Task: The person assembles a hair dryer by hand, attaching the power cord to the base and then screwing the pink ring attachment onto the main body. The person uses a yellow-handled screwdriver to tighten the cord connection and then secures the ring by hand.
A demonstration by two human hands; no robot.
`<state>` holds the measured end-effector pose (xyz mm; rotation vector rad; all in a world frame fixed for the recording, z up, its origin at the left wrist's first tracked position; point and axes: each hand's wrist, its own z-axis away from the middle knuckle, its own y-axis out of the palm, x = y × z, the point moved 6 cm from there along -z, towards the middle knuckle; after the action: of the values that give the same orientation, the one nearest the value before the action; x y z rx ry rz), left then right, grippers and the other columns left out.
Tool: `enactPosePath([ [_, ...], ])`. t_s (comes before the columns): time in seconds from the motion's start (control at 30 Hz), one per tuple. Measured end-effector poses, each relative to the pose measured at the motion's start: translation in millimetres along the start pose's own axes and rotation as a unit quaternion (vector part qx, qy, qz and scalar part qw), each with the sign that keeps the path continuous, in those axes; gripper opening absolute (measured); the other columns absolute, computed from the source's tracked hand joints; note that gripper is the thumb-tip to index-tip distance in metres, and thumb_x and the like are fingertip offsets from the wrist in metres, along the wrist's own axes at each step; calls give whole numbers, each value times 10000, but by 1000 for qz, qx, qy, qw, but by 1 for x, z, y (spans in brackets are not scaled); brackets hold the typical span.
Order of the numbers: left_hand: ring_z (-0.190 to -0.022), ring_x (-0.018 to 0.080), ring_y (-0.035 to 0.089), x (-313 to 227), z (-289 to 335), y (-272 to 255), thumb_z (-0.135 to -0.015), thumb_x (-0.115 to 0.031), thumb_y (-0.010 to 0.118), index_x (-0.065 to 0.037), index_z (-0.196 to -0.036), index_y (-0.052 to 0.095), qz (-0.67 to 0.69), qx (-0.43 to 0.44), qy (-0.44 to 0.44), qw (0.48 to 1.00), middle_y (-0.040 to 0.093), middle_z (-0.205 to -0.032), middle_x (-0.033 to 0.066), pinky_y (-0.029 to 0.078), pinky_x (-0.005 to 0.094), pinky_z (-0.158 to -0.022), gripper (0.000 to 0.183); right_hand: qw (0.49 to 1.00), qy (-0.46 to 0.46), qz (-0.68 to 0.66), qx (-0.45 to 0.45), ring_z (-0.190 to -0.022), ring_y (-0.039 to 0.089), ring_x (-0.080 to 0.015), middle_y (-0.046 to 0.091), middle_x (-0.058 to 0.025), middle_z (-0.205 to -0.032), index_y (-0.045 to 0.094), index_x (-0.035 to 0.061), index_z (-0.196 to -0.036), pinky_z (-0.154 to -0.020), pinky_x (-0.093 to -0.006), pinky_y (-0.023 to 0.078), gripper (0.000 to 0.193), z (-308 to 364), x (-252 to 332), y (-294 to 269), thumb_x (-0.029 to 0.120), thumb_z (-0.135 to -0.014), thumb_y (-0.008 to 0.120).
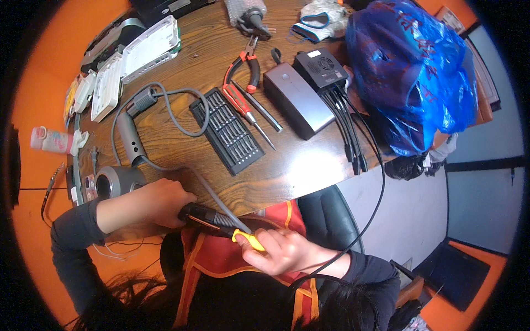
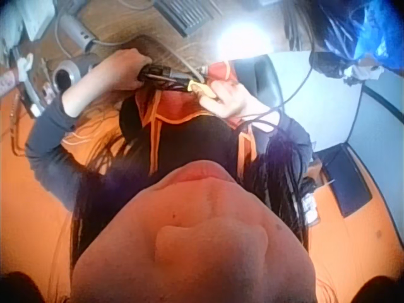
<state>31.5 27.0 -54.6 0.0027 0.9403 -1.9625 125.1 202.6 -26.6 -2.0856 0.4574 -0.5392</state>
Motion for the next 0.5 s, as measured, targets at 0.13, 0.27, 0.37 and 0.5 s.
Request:
enactPosePath([
  [0.13,-701,366,608,2,0,1,-684,-234,646,-55,-796,594,11,-21,12,1000,612,-686,174,495,437,-656,218,998,43,-52,-5,-390,389,-78,393,10,-563,573,98,-792,-310,-218,322,98,-2,-2,2,150,-791,656],
  [0.27,-690,373,606,0,4,2,-698,-216,630,-47,-795,581,15,-36,11,999,607,-678,180,492,441,-647,202,962,172,-208,-34,-398,436,-142,418,-3,-545,605,84,-839,-338,-275,361,165,2,-13,10,143,-733,717],
  [0.37,-684,373,605,-3,6,3,-707,-217,623,-46,-796,575,6,-62,1,998,605,-674,182,489,445,-644,199,942,230,-241,-45,-400,432,-143,393,-4,-530,615,80,-839,-366,-278,378,156,6,-13,13,149,-741,714],
  [0.5,-674,360,612,-4,9,6,-696,-188,623,-27,-759,578,-7,-95,-36,995,611,-686,174,492,430,-630,179,893,321,-313,-42,-597,628,-210,629,-75,-706,613,36,-814,-512,-284,495,155,5,-15,13,142,-750,706],
])
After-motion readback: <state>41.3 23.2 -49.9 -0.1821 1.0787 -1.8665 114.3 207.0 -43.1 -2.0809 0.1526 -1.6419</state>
